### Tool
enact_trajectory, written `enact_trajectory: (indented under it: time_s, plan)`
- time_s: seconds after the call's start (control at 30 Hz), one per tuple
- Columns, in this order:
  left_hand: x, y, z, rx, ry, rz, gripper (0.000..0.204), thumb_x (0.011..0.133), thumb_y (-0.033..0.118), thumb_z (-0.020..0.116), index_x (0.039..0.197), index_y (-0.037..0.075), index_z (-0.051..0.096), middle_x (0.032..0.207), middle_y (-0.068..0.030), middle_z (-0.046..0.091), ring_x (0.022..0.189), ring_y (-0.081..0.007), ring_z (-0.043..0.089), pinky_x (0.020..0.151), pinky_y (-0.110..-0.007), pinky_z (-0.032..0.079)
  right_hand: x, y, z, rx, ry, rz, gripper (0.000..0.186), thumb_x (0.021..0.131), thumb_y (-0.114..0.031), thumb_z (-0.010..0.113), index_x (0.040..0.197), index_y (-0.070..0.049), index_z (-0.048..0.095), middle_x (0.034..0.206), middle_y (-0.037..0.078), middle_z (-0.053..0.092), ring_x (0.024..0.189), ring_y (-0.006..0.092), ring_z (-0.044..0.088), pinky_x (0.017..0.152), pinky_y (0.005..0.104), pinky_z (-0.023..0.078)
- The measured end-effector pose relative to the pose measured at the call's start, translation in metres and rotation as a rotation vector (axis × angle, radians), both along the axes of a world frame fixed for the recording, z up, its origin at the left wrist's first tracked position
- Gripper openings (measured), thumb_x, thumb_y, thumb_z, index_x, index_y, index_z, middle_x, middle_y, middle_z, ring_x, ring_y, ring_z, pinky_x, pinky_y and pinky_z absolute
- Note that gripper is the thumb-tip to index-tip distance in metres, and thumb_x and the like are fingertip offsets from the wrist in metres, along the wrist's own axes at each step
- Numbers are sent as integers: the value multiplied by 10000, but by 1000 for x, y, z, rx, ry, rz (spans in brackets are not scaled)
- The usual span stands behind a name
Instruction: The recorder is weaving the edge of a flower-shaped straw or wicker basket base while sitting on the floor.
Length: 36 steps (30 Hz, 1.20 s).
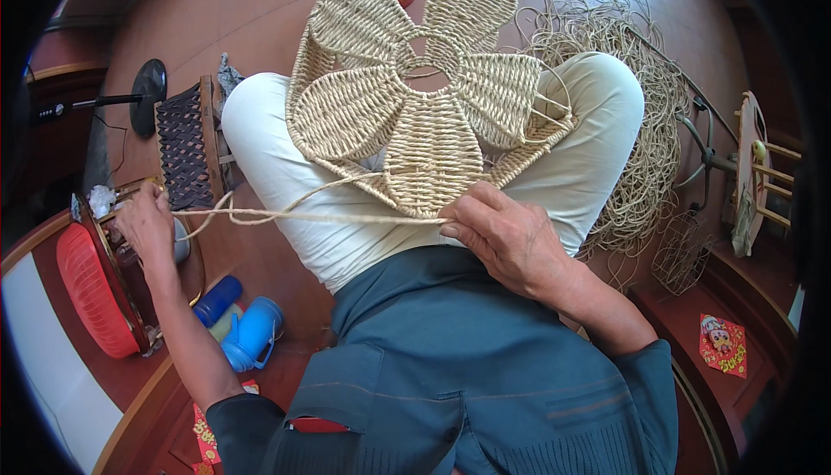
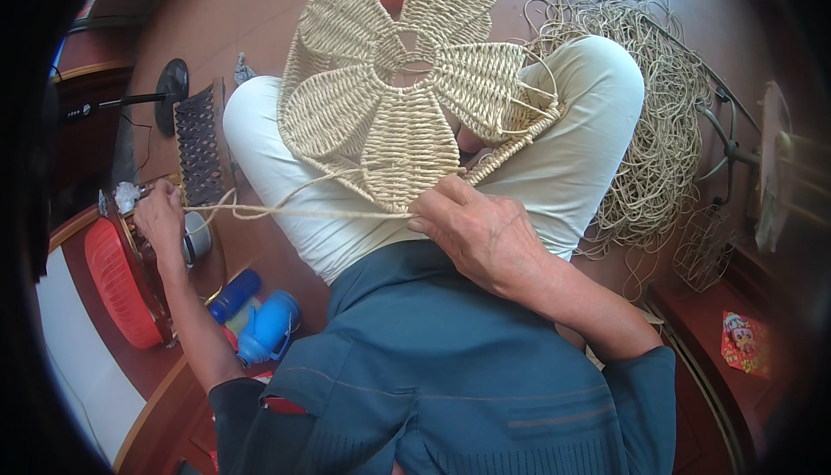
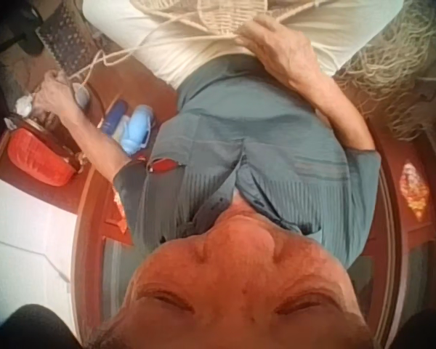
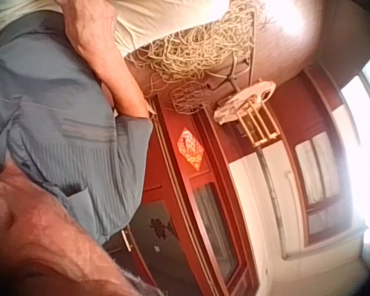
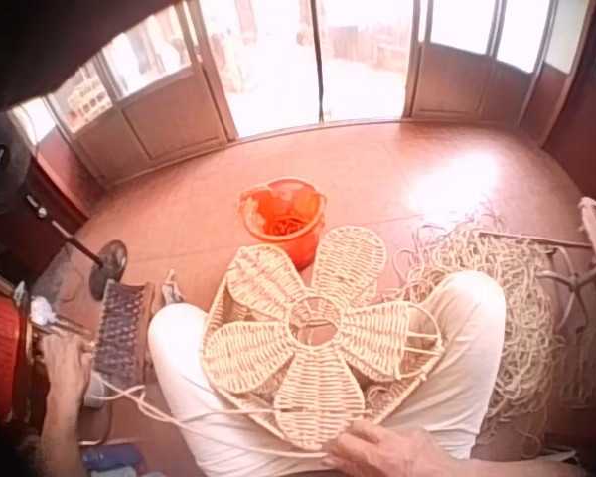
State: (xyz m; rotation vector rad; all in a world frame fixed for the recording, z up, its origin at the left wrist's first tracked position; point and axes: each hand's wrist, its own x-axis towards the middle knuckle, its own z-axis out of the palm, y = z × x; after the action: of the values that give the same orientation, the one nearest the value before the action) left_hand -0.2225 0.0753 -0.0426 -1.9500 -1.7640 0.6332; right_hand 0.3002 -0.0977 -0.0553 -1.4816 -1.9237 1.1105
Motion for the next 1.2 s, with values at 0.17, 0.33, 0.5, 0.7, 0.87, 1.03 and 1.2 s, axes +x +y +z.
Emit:
enact_trajectory:
  time_s: [0.17,0.33,0.5,0.7,0.87,1.03,1.2]
  plan:
    - [157,-56,15,93,-696,-356,257,1101,154,622,1312,79,748,1292,-160,742,1349,-378,621,1207,-551,409,-20,-1,8,30,-49,40,145,1083,-222,702,1156,-101,669,954,111,601,832,337,713,693,478,584]
    - [265,-108,17,-590,-1430,-407,188,1106,157,643,1180,6,726,1131,-188,731,1029,-396,717,893,-481,567,-28,4,4,73,-23,-27,119,1056,-188,728,1115,-92,691,919,105,600,838,325,704,694,460,567]
    - [238,-67,8,-410,-1318,-217,181,1115,171,661,1158,3,712,1045,-187,703,955,-405,706,838,-462,559,11,13,1,327,-195,-323,144,990,-145,808,1096,-70,748,1080,111,719,990,326,693,894,467,565]
    - [250,2,-27,-83,-1281,-418,190,1134,139,605,1126,-23,703,1086,-210,705,1007,-401,699,904,-449,546,65,48,-12,472,-471,-452,346,1028,-157,754,1353,-52,699,1331,181,710,1224,393,688,1056,481,538]
    - [276,13,-64,-50,-1128,-615,107,1111,106,593,1096,6,629,1043,-204,690,993,-428,679,885,-525,544,72,78,-34,548,-608,-420,431,1087,-242,676,1451,-14,638,1314,220,711,1226,402,689,1065,495,538]
    - [275,19,-82,-82,-1092,-405,107,1107,154,581,1057,60,598,927,-196,701,891,-441,711,812,-563,558,81,90,-45,260,-583,-421,406,1125,-353,622,1354,-18,648,1217,231,714,1135,426,701,1003,524,546]
    - [270,6,-76,14,-1112,-494,101,1104,154,593,1071,64,620,959,-182,682,920,-430,694,818,-557,549,85,101,-32,110,-395,-494,406,1080,-398,708,1217,-16,703,1041,205,740,944,386,715,884,492,555]
